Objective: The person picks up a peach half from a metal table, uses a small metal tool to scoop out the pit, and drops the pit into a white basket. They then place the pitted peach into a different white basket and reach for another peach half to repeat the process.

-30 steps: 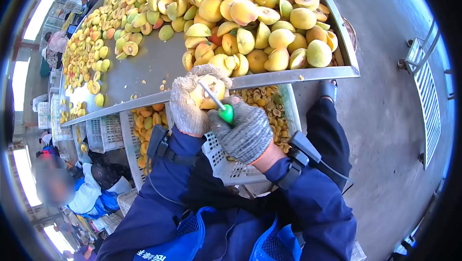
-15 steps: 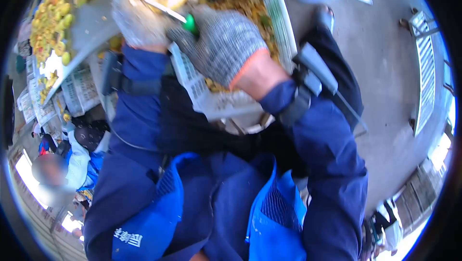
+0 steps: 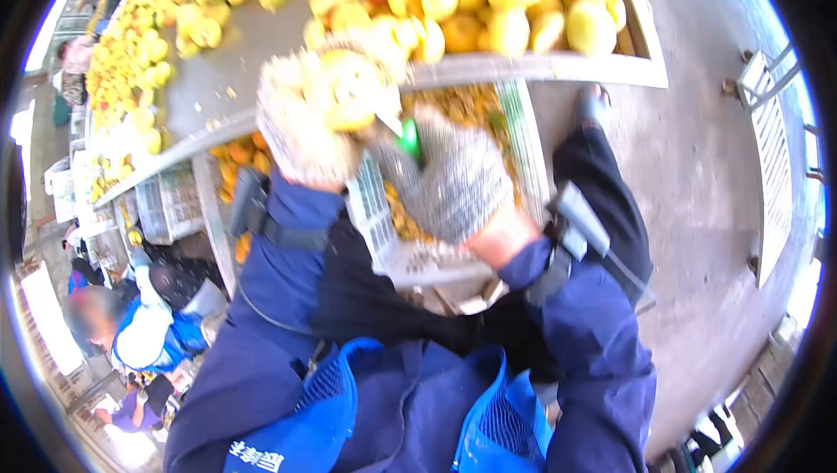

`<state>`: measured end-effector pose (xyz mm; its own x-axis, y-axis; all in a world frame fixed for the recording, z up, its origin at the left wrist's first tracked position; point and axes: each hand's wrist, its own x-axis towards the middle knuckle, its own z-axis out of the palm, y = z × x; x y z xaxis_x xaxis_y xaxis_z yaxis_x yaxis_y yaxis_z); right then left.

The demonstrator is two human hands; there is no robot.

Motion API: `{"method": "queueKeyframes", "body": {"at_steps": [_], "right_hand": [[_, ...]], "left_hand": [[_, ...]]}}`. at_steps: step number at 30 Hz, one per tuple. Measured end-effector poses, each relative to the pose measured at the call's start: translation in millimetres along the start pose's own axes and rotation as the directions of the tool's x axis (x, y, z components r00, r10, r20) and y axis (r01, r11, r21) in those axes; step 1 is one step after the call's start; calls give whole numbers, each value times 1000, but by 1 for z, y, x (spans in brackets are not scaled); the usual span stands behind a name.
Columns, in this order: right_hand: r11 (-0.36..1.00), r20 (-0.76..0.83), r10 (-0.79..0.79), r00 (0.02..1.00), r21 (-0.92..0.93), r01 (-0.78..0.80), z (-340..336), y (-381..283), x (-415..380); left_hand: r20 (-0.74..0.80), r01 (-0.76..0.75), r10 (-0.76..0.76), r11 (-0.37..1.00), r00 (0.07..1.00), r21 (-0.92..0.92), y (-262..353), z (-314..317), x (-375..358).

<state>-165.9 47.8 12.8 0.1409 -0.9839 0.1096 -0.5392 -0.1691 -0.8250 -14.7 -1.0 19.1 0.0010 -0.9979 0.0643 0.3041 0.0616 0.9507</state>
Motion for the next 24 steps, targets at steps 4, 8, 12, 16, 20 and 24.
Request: {"method": "queueKeyframes", "body": {"at_steps": [4, 8, 12, 16, 20, 24], "right_hand": [[1000, 119, -16, 993, -24, 19, 7, -1, -6], [996, 115, 87, 990, -30, -84, 5, -5, -5], [997, 75, 80, 994, -24, -79, 6, -3, -5], [991, 99, 102, 990, -98, -93, 2, -9, -4], [988, 106, 57, 993, -146, -41, 5, -4, -6], [987, 127, 116, 985, -123, -101, 8, -5, -7]], "left_hand": [[93, 225, -205, 864, 974, -450, -4, -16, 8], [240, 259, -158, 836, 958, -483, -19, -30, 5], [11, -11, 13, 979, 1000, -201, -58, -59, -31], [373, -452, 276, 326, 886, 830, -63, -90, -56], [147, -213, 155, 639, 977, 739, -63, -74, -48], [230, -343, 254, 693, 939, 634, -5, -13, -5]]}}
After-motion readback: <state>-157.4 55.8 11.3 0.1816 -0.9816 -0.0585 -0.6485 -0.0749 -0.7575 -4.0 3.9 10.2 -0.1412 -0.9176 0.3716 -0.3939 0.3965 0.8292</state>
